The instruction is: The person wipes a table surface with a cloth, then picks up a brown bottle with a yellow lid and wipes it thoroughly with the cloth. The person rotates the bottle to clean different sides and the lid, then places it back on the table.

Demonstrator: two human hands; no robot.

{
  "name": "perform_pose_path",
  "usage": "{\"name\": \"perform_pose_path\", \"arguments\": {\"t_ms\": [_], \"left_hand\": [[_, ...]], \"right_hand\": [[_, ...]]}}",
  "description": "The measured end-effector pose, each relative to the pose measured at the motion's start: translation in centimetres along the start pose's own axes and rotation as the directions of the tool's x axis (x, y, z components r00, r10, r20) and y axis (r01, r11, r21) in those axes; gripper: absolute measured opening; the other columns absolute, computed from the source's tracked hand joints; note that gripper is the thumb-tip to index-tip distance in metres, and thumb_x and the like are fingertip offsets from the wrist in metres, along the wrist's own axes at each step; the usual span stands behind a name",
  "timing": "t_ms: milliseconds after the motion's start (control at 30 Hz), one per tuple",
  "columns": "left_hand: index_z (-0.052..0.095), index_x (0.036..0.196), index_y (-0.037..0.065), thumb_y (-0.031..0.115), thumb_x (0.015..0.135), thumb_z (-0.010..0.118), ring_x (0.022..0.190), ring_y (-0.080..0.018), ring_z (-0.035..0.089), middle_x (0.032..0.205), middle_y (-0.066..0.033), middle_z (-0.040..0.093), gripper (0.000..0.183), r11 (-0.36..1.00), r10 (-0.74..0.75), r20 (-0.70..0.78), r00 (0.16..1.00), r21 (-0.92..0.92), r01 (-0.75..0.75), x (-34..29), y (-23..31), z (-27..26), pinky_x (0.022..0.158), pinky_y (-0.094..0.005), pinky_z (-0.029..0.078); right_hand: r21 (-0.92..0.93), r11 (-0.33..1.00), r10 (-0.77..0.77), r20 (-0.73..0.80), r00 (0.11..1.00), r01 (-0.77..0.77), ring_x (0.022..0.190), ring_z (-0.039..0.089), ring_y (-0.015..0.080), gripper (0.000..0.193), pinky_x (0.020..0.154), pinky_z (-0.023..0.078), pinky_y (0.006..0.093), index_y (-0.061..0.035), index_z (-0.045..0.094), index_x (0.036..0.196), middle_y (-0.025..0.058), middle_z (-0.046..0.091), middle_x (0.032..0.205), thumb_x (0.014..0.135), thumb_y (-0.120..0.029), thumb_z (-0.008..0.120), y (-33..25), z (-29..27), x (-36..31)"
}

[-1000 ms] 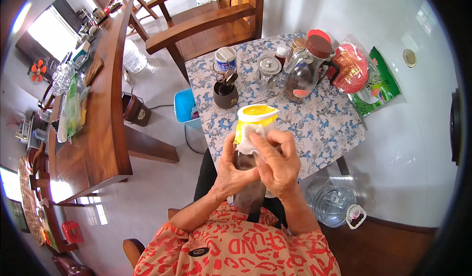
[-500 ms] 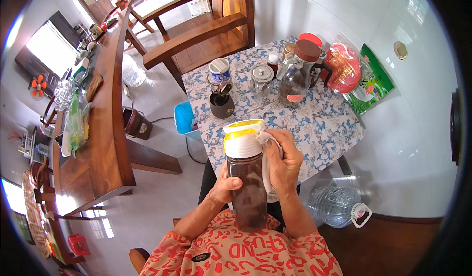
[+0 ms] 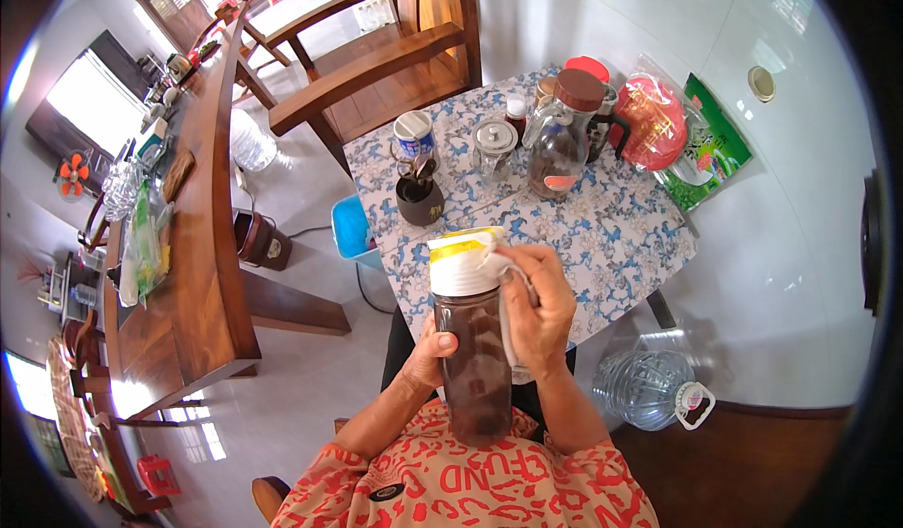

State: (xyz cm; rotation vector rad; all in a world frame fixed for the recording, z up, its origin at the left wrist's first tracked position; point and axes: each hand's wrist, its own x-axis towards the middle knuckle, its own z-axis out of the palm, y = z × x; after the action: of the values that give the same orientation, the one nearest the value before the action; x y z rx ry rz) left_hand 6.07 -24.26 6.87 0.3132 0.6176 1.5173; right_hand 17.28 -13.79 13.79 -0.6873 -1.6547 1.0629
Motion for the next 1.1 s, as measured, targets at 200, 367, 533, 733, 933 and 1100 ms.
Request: {"name": "perform_pose_path", "arguments": {"t_ms": [200,367,533,733,933,1100], "left_hand": [[0.039,0.133,0.002,0.031,0.065,0.079,0.101,-0.0221,0.060,0.116,-0.0112,0.057,0.083,1.000,0.005,0.016,1.000,0.014,-0.005,0.2,0.2,0.4,0.089,-0.0378,0.051],[0.026,0.141,0.015,0.023,0.071,0.075,0.114,-0.0237,0.052,0.126,-0.0097,0.048,0.086,0.991,0.132,-0.107,0.985,-0.023,-0.135,1.2,0.3,0.3,0.094,-0.0395,0.049],[0.030,0.138,0.013,0.024,0.069,0.076,0.110,-0.0249,0.055,0.123,-0.0095,0.050,0.084,0.988,0.136,-0.130,0.982,-0.060,-0.145,0.9,0.1,0.2,0.094,-0.0408,0.049],[0.033,0.135,0.011,0.031,0.066,0.079,0.107,-0.0243,0.057,0.121,-0.0097,0.052,0.086,0.993,0.112,-0.085,0.990,-0.036,-0.116,0.8,0.1,0.1,0.091,-0.0399,0.051],[0.039,0.132,0.005,0.038,0.064,0.082,0.106,-0.0223,0.058,0.118,-0.0096,0.055,0.086,0.995,0.100,-0.044,0.994,-0.016,-0.101,0.5,0.6,0.4,0.089,-0.0380,0.052],[0.041,0.131,0.006,0.038,0.068,0.078,0.104,-0.0222,0.058,0.116,-0.0091,0.057,0.079,0.988,0.156,-0.093,0.983,0.000,-0.157,0.7,1.1,0.5,0.090,-0.0377,0.051]], "right_hand": [[0.140,0.977,0.155,0.033,0.987,-0.158,0.073,0.054,0.0127,0.025,0.066,0.045,0.0234,0.0012,0.063,0.109,0.0091,0.057,0.095,0.084,0.001,0.060,2.3,0.0,0.1],[-0.119,0.909,-0.373,0.198,0.907,0.399,0.075,0.051,0.0188,0.039,0.065,0.045,0.0284,-0.0011,0.063,0.113,0.0083,0.054,0.094,0.075,0.006,0.064,-0.1,-0.4,-0.7],[-0.120,0.952,-0.256,0.193,0.947,0.281,0.079,0.054,0.0216,0.037,0.066,0.047,0.0297,-0.0014,0.063,0.109,0.0085,0.051,0.093,0.073,0.008,0.064,-0.2,-0.5,-1.6],[0.021,0.995,-0.095,0.055,0.994,0.094,0.078,0.057,0.0187,0.021,0.064,0.047,0.0272,0.0008,0.063,0.098,0.0105,0.056,0.093,0.079,0.006,0.058,0.6,-0.3,-1.5],[0.101,0.989,0.103,0.077,0.992,-0.111,0.079,0.057,0.0199,0.019,0.068,0.045,0.0270,0.0036,0.062,0.101,0.0104,0.056,0.092,0.083,0.003,0.056,2.8,0.0,-1.4],[0.002,0.992,-0.126,0.128,0.984,0.127,0.083,0.054,0.0236,0.031,0.072,0.045,0.0303,0.0017,0.061,0.111,0.0125,0.054,0.097,0.080,0.003,0.059,1.4,-0.4,-1.5]]}}
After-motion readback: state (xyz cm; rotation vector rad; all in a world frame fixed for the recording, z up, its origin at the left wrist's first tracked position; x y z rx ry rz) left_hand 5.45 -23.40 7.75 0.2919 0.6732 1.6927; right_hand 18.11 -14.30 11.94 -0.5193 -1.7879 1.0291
